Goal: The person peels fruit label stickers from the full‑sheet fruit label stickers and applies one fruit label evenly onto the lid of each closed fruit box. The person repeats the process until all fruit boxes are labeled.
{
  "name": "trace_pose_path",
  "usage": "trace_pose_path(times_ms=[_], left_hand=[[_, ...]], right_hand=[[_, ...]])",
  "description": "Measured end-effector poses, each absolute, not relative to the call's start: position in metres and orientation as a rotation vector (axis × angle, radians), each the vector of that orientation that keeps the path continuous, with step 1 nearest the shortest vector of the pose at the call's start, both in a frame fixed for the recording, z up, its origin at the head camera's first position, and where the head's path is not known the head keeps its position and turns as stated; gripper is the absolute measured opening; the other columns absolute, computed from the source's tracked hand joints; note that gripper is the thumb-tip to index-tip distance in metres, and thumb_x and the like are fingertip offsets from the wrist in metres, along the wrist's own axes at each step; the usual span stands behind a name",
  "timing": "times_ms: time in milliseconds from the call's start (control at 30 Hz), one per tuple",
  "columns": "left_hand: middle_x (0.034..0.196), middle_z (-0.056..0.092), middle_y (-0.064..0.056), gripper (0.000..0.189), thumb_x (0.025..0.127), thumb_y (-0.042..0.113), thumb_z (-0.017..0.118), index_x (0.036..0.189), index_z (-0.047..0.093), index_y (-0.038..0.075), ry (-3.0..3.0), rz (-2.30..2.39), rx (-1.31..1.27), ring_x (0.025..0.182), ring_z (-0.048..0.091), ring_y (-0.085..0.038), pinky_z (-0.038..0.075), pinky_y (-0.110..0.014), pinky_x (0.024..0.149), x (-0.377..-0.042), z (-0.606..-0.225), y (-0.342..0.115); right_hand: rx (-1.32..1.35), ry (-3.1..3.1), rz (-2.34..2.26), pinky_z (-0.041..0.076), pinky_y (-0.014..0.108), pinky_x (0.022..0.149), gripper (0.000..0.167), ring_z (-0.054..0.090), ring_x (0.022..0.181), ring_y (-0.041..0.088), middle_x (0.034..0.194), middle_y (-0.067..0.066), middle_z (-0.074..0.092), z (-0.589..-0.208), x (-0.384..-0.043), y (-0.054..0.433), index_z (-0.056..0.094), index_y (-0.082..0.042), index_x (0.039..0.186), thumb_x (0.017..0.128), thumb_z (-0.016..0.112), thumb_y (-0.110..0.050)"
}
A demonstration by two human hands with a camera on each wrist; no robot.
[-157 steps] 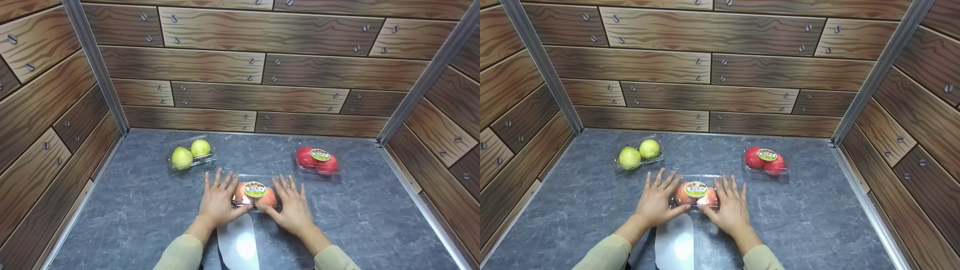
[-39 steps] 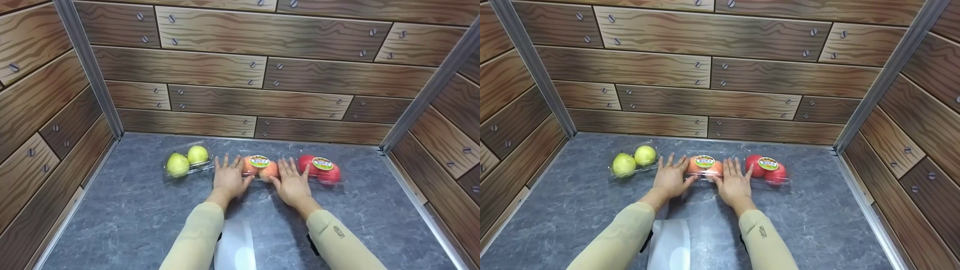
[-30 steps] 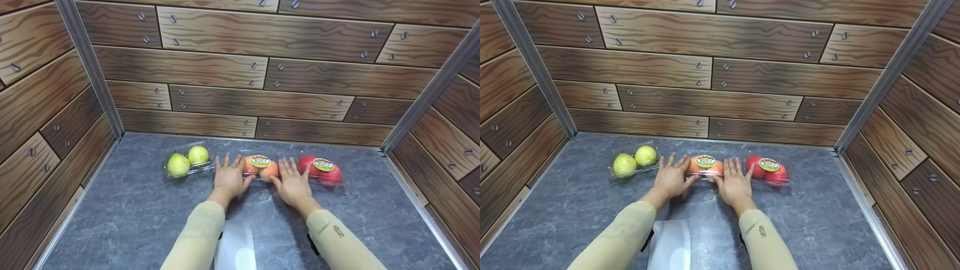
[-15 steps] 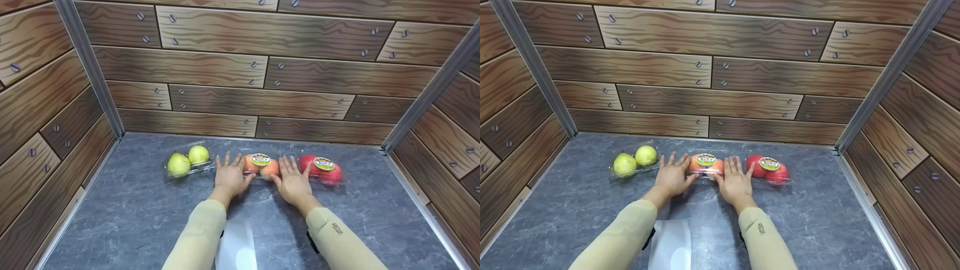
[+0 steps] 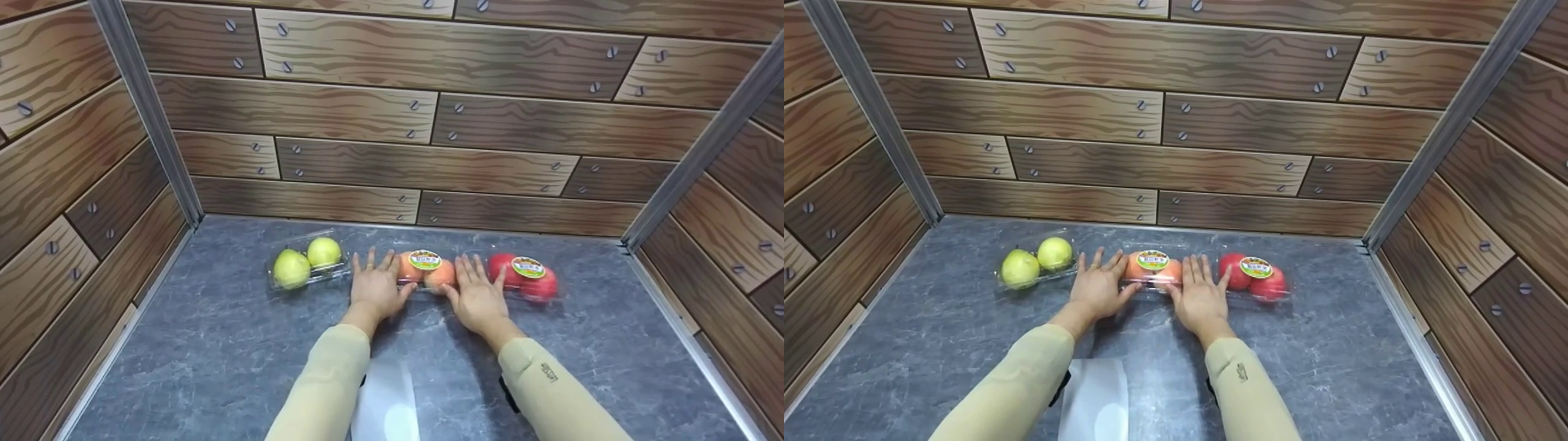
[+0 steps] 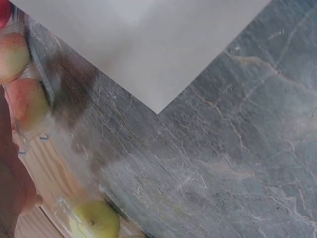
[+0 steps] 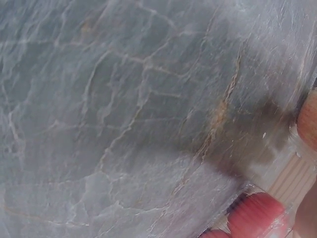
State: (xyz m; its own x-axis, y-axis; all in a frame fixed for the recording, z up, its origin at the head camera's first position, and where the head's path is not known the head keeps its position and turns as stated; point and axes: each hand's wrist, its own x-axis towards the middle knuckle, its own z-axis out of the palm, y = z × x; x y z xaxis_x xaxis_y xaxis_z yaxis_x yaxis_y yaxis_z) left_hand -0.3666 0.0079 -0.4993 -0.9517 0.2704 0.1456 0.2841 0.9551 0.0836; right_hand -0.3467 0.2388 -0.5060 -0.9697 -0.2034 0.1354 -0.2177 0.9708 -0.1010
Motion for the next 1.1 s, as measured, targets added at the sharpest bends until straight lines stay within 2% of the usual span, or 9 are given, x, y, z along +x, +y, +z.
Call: trace_pose_path(times_ms=[233,400,600,733,867,1100], left_hand=[[0.170,0.038,0.001,0.081,0.103,0.070,0.046,0.164,0.043,0.018,-3.004,-0.153,-0.411,0.159,0.025,-0.040,0.009,-0.069,0.126,-0.366,-0.491,0.006],[0.169,0.039,0.000,0.080,0.103,0.068,0.048,0.164,0.042,0.017,-3.031,-0.098,-0.388,0.159,0.023,-0.040,0.010,-0.070,0.125,-0.363,-0.483,0.008],[0.167,0.044,-0.006,0.082,0.104,0.064,0.052,0.164,0.039,0.009,-2.983,-0.019,-0.444,0.159,0.025,-0.040,0.012,-0.070,0.125,-0.357,-0.476,0.013],[0.166,0.044,-0.006,0.081,0.104,0.064,0.051,0.164,0.041,0.010,-2.932,-0.022,-0.485,0.158,0.028,-0.038,0.013,-0.069,0.125,-0.354,-0.473,0.012],[0.166,0.044,-0.006,0.080,0.104,0.065,0.048,0.163,0.042,0.011,-2.918,-0.037,-0.472,0.158,0.028,-0.038,0.011,-0.069,0.125,-0.352,-0.472,0.001],[0.170,0.035,-0.007,0.084,0.105,0.069,0.042,0.166,0.035,0.012,-2.964,-0.045,-0.386,0.160,0.019,-0.038,0.008,-0.068,0.126,-0.346,-0.467,-0.039]], right_hand=[[0.311,-2.994,0.165,-0.006,0.078,0.119,0.077,0.014,0.161,0.041,0.172,0.018,0.027,-0.500,-0.346,0.235,0.027,-0.001,0.167,0.111,0.040,-0.053],[0.279,-3.002,0.171,-0.006,0.078,0.119,0.079,0.015,0.161,0.041,0.172,0.017,0.028,-0.497,-0.345,0.231,0.027,-0.001,0.167,0.111,0.042,-0.054],[0.197,-2.990,0.240,-0.006,0.078,0.120,0.080,0.013,0.161,0.043,0.171,0.018,0.029,-0.498,-0.340,0.227,0.025,-0.001,0.167,0.110,0.043,-0.054],[0.175,-2.963,0.255,-0.004,0.079,0.119,0.080,0.015,0.160,0.044,0.171,0.019,0.029,-0.497,-0.338,0.225,0.026,-0.002,0.167,0.110,0.044,-0.055],[0.176,-2.961,0.241,-0.002,0.080,0.119,0.083,0.017,0.160,0.044,0.171,0.019,0.028,-0.494,-0.336,0.223,0.028,-0.003,0.167,0.108,0.045,-0.059],[0.179,-2.964,0.248,-0.002,0.080,0.119,0.087,0.016,0.160,0.044,0.171,0.019,0.029,-0.492,-0.334,0.219,0.027,-0.005,0.168,0.106,0.045,-0.064]])
